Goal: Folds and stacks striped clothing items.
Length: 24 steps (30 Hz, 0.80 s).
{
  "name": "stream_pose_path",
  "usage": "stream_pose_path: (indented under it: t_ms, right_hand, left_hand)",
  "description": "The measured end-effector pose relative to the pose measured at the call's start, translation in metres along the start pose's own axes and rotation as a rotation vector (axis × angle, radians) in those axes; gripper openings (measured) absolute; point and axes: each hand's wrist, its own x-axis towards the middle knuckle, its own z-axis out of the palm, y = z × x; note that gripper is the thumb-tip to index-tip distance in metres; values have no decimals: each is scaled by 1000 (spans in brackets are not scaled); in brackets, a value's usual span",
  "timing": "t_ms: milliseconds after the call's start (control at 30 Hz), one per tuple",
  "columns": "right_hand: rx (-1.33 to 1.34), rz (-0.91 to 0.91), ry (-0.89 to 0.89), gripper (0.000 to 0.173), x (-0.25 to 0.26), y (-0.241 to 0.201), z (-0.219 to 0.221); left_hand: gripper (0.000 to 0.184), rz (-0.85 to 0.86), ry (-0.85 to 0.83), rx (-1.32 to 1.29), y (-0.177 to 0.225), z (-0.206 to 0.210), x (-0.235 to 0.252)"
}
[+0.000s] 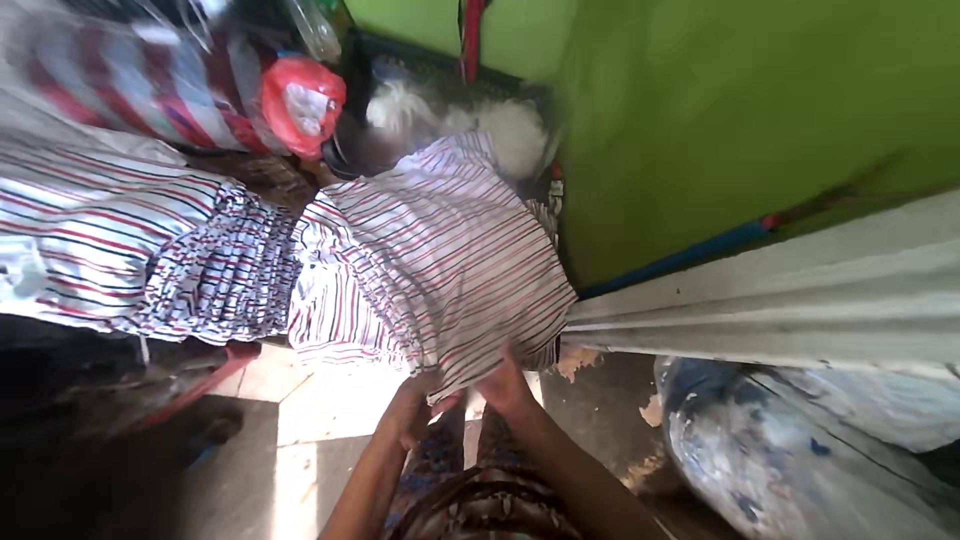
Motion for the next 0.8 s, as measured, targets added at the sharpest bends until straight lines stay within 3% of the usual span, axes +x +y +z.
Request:
stream_pose_path:
  t_ms: [100, 200, 367, 500, 667, 800]
  right_hand:
    - [201, -201, 179, 41, 34, -17, 5]
    - [324, -292, 246, 36, 44, -41, -7]
    - [309, -403, 328, 30, 40, -89, 0]
    - [140, -494, 301, 29, 38, -101, -2]
    - [-165, -443, 570, 47, 50, -57, -60]
    - [-427, -483, 703, 37, 30, -50, -86]
  left_hand:
    - [20, 70, 36, 37, 4, -12, -6]
    - [21, 166, 62, 72, 20, -25, -8]
    - [20, 298, 8, 243, 46, -57, 4]
    - [16, 364, 59, 331, 58, -72, 21]
    - [25, 230, 222, 460, 47, -106, 63]
    - [29, 240, 238, 430, 41, -128, 82]
